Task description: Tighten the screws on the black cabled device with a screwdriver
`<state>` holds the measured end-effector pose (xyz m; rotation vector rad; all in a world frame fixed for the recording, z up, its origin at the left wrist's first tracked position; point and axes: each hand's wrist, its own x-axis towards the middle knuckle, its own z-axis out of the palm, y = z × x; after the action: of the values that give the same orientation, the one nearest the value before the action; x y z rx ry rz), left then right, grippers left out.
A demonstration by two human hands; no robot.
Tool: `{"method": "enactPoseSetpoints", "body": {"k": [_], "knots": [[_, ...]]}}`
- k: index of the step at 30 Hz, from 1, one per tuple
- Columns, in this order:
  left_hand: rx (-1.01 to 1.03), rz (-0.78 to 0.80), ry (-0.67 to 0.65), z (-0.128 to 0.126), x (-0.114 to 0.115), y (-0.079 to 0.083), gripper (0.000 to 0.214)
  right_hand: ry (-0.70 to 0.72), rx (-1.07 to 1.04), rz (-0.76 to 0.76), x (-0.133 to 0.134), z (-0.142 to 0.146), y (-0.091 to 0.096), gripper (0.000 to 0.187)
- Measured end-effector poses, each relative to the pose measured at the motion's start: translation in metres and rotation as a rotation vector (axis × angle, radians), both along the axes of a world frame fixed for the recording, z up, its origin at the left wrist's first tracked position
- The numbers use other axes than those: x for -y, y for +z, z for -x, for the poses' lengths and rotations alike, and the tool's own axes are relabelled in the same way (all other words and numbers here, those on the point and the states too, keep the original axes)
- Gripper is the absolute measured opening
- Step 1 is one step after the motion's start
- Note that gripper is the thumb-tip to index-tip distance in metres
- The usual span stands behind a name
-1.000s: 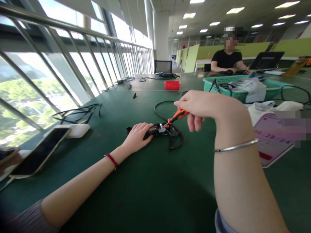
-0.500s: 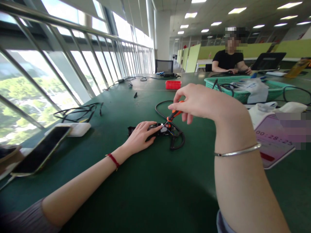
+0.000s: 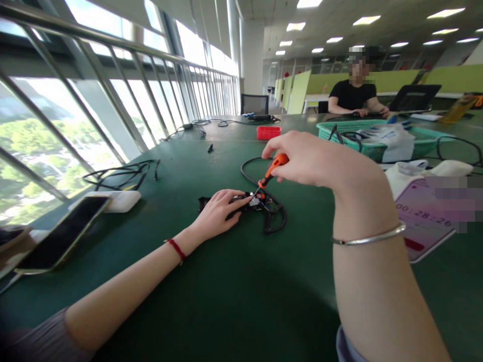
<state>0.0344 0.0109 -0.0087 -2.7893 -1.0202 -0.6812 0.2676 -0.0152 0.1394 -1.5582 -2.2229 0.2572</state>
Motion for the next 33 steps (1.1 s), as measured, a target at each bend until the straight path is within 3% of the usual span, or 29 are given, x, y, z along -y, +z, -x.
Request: {"method": "enactPoseSetpoints", "body": {"k": [4,6,9,12,15,18,22,24,28,30,33], "knots": [[-0.011,-0.023,0.006,0.000,0.000,0.000,0.047,-0.103,-0.113,0.209,0.004,0.009,0.002,0.040],[-0.021,-0.034,0.007,0.000,0.000,0.000,0.047,-0.137,-0.093,0.244,0.007,0.013,0.003,0.047],[-0.028,-0.045,0.007,-0.001,0.000,0.000,0.046,-0.139,-0.037,0.217,0.010,0.017,0.005,0.038],[-0.023,-0.051,0.003,-0.001,0.000,-0.001,0.046,-0.081,-0.027,0.097,0.010,0.016,0.003,0.018],[-0.017,-0.049,-0.001,-0.001,0.000,-0.002,0.046,-0.019,-0.048,0.004,0.010,0.014,0.002,0.020],[-0.024,-0.055,0.005,0.000,0.000,-0.002,0.046,-0.075,-0.032,0.092,0.011,0.015,0.004,0.020],[-0.046,-0.056,0.007,0.000,0.000,-0.002,0.047,-0.238,0.126,0.255,0.015,0.023,0.010,0.052],[-0.049,-0.054,0.017,-0.001,0.000,-0.002,0.047,-0.253,0.143,0.240,0.017,0.025,0.011,0.051],[-0.017,-0.065,0.215,-0.002,0.001,-0.005,0.047,-0.146,0.154,0.155,0.017,0.020,0.011,0.023],[-0.011,-0.050,0.338,-0.002,0.000,-0.006,0.045,-0.123,0.192,0.134,0.016,0.015,0.010,0.027],[-0.043,0.002,0.386,-0.001,0.000,-0.007,0.038,-0.113,0.166,0.213,0.012,0.008,0.009,0.036]]}}
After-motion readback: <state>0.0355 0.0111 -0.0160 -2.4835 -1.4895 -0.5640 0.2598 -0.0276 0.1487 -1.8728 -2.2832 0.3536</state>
